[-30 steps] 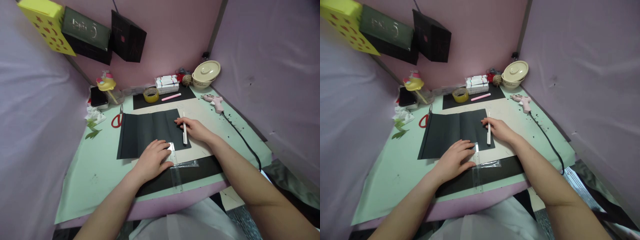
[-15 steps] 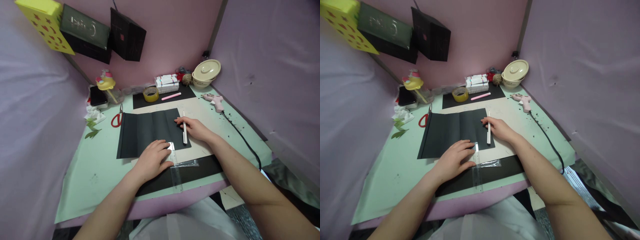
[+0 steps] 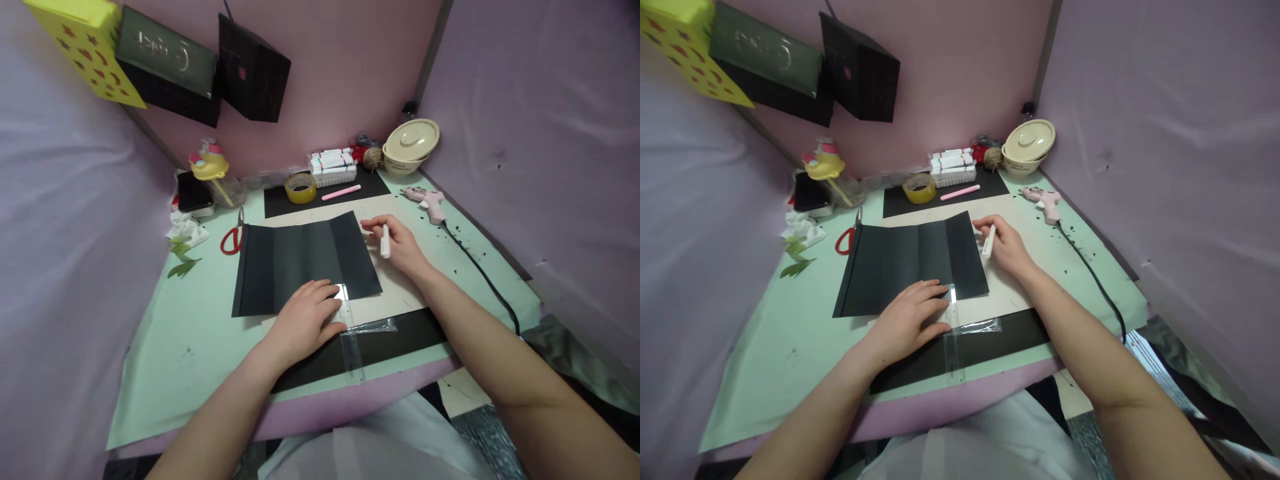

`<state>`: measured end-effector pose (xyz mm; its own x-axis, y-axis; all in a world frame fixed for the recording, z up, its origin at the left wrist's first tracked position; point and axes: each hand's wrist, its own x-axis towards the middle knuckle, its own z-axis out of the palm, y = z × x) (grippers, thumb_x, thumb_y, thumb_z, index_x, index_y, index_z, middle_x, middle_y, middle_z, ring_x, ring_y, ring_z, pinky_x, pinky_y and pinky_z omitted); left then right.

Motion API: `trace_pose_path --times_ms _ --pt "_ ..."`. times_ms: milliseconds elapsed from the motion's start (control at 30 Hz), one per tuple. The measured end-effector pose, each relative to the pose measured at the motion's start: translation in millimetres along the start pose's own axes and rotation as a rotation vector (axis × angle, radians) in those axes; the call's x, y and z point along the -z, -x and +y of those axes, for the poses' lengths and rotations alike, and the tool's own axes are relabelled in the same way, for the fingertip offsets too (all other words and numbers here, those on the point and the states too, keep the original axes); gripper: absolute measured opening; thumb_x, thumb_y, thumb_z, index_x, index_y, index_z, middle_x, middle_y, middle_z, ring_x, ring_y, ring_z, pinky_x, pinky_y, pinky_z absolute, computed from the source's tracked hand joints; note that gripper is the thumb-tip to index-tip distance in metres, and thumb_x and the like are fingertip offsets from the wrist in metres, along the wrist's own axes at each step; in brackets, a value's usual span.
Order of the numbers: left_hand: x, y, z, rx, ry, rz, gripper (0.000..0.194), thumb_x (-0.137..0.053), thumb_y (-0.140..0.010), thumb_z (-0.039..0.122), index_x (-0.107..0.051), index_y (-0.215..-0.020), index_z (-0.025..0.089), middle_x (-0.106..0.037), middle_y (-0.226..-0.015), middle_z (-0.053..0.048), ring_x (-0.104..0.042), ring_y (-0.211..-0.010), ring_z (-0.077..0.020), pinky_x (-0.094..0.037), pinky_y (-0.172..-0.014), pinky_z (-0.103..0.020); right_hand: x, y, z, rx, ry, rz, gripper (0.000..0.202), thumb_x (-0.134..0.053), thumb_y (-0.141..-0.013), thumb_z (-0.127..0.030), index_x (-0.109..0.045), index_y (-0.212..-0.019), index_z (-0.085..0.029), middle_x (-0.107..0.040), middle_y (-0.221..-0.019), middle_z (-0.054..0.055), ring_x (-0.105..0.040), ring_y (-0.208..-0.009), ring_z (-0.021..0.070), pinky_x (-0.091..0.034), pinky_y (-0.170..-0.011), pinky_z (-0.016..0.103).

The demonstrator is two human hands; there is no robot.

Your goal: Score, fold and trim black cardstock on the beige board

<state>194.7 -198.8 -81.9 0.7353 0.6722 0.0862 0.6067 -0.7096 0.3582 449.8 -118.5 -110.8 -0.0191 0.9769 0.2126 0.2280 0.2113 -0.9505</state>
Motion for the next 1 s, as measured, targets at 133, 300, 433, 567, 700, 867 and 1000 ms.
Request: trace_pose_path --times_ms 133,300,433,567,700,867,1000 --pt "0.8 -0.1 1.3 0.005 -0.015 -0.021 0.027 -0.061 -0.090 0.041 -0.064 -0.108 0.021 -0.059 -0.131 -0.008 -0.048 -0.129 -0.0300 -0.040 -0.108 -0.050 4.1 -1.5 -6.3 -0.046 -0.132 0.149 0.034 -0.042 -0.093 -0.059 -0.050 -0.108 -0.030 -0.067 -0.105 0.004 -0.067 -0.079 0.0142 -0.055 -0.075 0.030" --pt "0.0 -0.3 3.0 0.024 -0.036 -0.041 0.030 -0.060 -0.090 0.042 -0.063 -0.110 0.020 -0.058 -0.134 -0.008 -0.047 -0.130 -0.0295 -0.036 -0.111 -0.050 3.5 4.2 -17.5 0.044 -0.069 0.292 0.036 -0.047 -0.091 -0.058 -0.063 -0.095 -0.027 -0.053 -0.069 0.000 -0.052 -0.059 0.0125 -0.045 -0.055 0.027" --pt "1.0 -0.5 4.5 0.033 -0.033 -0.051 0.029 -0.060 -0.090 0.042 -0.063 -0.109 0.020 -0.057 -0.135 -0.008 -0.046 -0.131 -0.0288 -0.033 -0.113 -0.051 -7.9 16.9 -36.7 0.027 -0.141 0.140 0.025 -0.055 -0.089 -0.046 -0.061 -0.079 -0.025 -0.047 -0.059 -0.002 -0.046 -0.054 0.0127 -0.039 -0.050 0.028" --pt "2.7 -0.6 5.4 0.042 -0.037 -0.061 0.030 -0.059 -0.090 0.043 -0.062 -0.111 0.021 -0.057 -0.135 -0.008 -0.046 -0.132 -0.0283 -0.030 -0.114 -0.051 -25.1 28.5 -47.9 -0.065 -0.059 -0.201 0.018 -0.056 -0.089 -0.039 -0.053 -0.078 -0.025 -0.052 -0.058 -0.004 -0.049 -0.054 0.0127 -0.038 -0.051 0.027" --pt "1.5 -0.6 4.9 0.045 -0.042 -0.065 0.031 -0.060 -0.090 0.042 -0.062 -0.111 0.020 -0.057 -0.134 -0.008 -0.045 -0.133 -0.0281 -0.028 -0.115 -0.051 -34.1 31.0 -39.0 -0.057 0.138 -0.249 0.020 -0.054 -0.090 -0.037 -0.051 -0.076 -0.023 -0.054 -0.061 -0.004 -0.049 -0.054 0.0118 -0.038 -0.054 0.027" --pt "0.0 0.3 4.5 0.046 -0.042 -0.054 0.029 -0.061 -0.089 0.041 -0.062 -0.108 0.020 -0.058 -0.134 -0.007 -0.045 -0.132 -0.0270 -0.027 -0.116 -0.051 -33.9 30.1 -28.0 -0.011 0.212 -0.243 0.022 -0.052 -0.090 -0.034 -0.049 -0.072 -0.022 -0.053 -0.062 -0.004 -0.049 -0.055 0.0117 -0.037 -0.057 0.027" --pt "0.7 0.6 5.2 0.053 -0.049 -0.063 0.028 -0.061 -0.089 0.041 -0.062 -0.107 0.020 -0.057 -0.134 -0.007 -0.044 -0.133 -0.0267 -0.027 -0.116 -0.050 -34.3 31.4 -28.4 -0.004 0.212 -0.258 0.023 -0.052 -0.091 -0.035 -0.050 -0.072 -0.021 -0.053 -0.063 -0.003 -0.049 -0.057 0.0117 -0.037 -0.059 0.028"
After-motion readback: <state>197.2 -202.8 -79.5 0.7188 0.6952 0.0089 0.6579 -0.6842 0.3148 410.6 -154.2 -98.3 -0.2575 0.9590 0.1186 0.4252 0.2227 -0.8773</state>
